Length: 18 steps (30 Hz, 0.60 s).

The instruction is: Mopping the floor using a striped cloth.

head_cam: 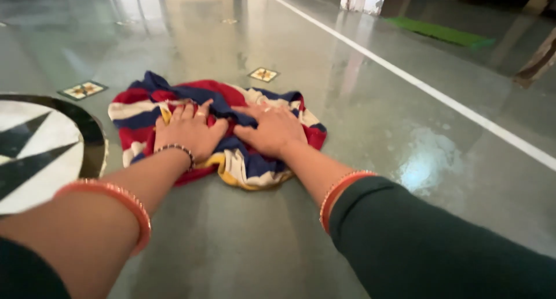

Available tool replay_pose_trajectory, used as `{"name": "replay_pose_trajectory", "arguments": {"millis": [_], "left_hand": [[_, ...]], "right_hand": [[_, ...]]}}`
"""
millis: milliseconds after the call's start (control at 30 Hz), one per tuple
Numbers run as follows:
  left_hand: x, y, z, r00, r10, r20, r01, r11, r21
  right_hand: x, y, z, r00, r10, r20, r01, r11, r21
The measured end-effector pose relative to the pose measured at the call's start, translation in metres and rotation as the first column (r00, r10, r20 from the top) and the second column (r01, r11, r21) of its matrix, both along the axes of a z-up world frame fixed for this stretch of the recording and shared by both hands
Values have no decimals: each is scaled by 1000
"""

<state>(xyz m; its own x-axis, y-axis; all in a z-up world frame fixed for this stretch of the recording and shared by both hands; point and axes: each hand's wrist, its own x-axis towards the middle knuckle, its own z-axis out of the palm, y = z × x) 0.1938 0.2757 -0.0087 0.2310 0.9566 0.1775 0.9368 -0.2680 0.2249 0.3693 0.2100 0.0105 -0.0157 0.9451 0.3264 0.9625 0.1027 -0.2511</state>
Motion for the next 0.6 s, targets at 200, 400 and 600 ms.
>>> {"name": "replay_pose_trajectory", "arguments": {"millis": [200,400,600], "left_hand": [[-18,-38,-3,1000,4,18,-4,1000,9],[-36,-115,2,999,45,-8,-45,999,6],[-56,-209,-1,998,65,-21,-63,995,83]], "right_hand": [[-12,-32,-3,1000,26,15,-26,1000,-14],[-34,-101,3,998,58,-9,-58,998,-26],[-49,-193,8,990,140,-8,-140,990,10]]}}
